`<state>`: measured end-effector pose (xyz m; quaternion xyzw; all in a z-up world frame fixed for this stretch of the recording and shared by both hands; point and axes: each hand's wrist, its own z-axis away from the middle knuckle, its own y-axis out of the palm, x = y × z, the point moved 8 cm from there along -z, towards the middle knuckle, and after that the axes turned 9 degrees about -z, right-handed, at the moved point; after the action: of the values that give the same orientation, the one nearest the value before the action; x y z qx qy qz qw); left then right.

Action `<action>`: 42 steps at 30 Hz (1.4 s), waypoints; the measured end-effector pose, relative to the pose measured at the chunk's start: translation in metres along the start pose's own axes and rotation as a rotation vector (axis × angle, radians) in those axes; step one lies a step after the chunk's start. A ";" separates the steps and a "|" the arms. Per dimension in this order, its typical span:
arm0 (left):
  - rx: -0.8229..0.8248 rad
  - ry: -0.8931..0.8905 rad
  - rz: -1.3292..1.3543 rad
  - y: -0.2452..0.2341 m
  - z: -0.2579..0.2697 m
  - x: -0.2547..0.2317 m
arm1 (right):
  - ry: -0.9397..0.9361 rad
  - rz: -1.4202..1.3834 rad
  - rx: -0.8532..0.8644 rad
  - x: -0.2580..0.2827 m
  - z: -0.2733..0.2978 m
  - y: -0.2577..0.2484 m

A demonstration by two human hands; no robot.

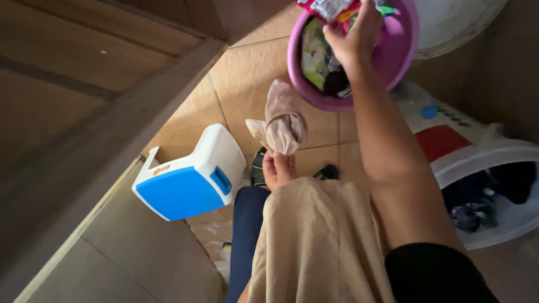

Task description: The person washes clothes by hand in a bathroom. They rinse their hands, pour water from a pink basin into a bucket, and then scrub and rinse various garments in the bucket before transferring them to the pink basin.

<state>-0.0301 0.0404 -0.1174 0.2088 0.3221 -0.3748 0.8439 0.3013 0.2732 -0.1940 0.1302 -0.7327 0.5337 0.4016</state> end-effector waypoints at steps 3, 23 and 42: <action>-0.051 -0.022 -0.025 -0.015 -0.003 0.002 | 0.138 0.215 -0.072 -0.031 -0.006 0.028; 0.027 0.007 0.052 -0.015 -0.010 -0.001 | 0.485 -0.255 0.067 -0.079 0.014 -0.142; -0.075 0.020 -0.032 0.003 0.011 -0.018 | -0.166 0.265 0.427 0.091 0.026 0.016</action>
<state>-0.0327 0.0451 -0.0966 0.1754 0.3475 -0.3738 0.8419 0.2210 0.2778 -0.1410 0.1583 -0.6447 0.7116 0.2299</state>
